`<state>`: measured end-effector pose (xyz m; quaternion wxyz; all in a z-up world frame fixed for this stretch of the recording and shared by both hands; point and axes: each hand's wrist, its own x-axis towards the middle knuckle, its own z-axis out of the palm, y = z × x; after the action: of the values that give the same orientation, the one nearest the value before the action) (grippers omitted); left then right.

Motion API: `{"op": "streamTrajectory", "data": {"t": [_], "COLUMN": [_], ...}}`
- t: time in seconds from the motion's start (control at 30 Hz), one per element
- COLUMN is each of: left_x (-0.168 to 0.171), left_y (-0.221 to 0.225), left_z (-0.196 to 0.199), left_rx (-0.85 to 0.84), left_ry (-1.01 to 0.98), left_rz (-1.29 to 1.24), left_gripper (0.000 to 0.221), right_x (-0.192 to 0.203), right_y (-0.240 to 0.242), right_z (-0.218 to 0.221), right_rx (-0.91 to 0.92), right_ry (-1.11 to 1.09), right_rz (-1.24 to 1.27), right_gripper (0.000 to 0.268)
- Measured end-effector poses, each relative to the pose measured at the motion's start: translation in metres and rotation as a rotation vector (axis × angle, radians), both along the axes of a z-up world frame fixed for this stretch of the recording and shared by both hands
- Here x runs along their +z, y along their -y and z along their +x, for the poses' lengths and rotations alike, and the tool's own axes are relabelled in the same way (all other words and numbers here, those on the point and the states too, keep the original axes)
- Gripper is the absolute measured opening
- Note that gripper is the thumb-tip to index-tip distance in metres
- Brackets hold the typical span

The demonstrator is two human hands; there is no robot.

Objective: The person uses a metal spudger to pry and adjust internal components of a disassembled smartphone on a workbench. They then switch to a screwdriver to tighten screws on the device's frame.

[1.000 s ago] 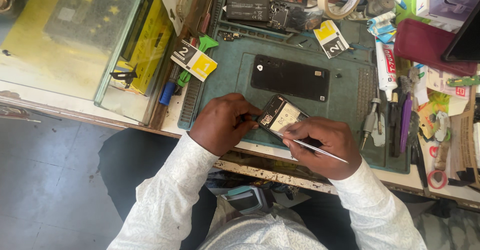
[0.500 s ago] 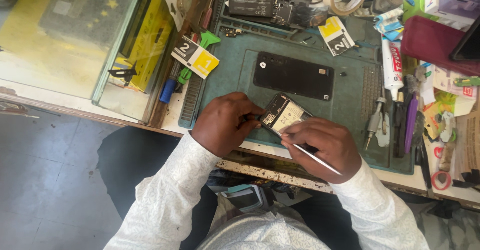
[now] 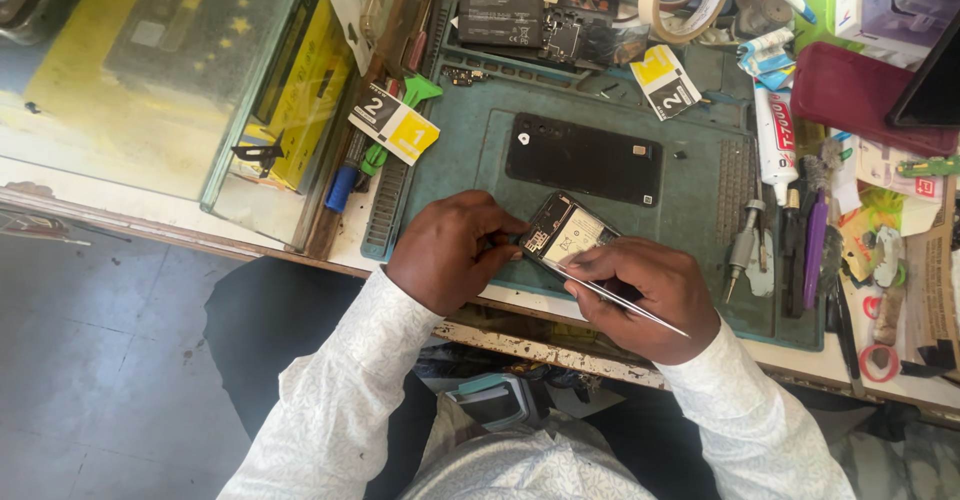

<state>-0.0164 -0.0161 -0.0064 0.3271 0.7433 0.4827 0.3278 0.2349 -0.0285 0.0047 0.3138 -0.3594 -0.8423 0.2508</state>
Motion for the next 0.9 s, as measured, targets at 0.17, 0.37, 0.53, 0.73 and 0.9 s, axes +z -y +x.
{"op": "streamTrajectory", "data": {"t": [0.17, 0.37, 0.53, 0.73, 0.9], "left_x": [-0.003, -0.003, 0.001, 0.005, 0.008], "left_y": [0.0, 0.0, 0.0, 0.003, 0.004], "left_z": [0.0, 0.0, 0.0, 0.001, 0.003], "left_rx": [-0.005, -0.004, -0.002, -0.053, -0.08], "left_ry": [-0.001, 0.005, -0.01, 0.033, -0.096], "left_rz": [0.012, 0.016, 0.026, 0.061, 0.164], "left_gripper": [0.023, 0.023, 0.023, 0.032, 0.011], "right_x": [-0.001, -0.001, -0.003, -0.006, -0.008], "right_y": [-0.001, -0.004, -0.002, 0.002, 0.003], "right_z": [-0.002, -0.004, -0.003, 0.001, 0.002], "right_rx": [0.027, 0.054, 0.07, 0.007, 0.005], "right_ry": [-0.005, 0.031, 0.048, 0.005, -0.012], "right_rz": [-0.005, 0.028, 0.149, 0.077, 0.041], "right_gripper": [0.018, 0.015, 0.015, 0.018, 0.019]}}
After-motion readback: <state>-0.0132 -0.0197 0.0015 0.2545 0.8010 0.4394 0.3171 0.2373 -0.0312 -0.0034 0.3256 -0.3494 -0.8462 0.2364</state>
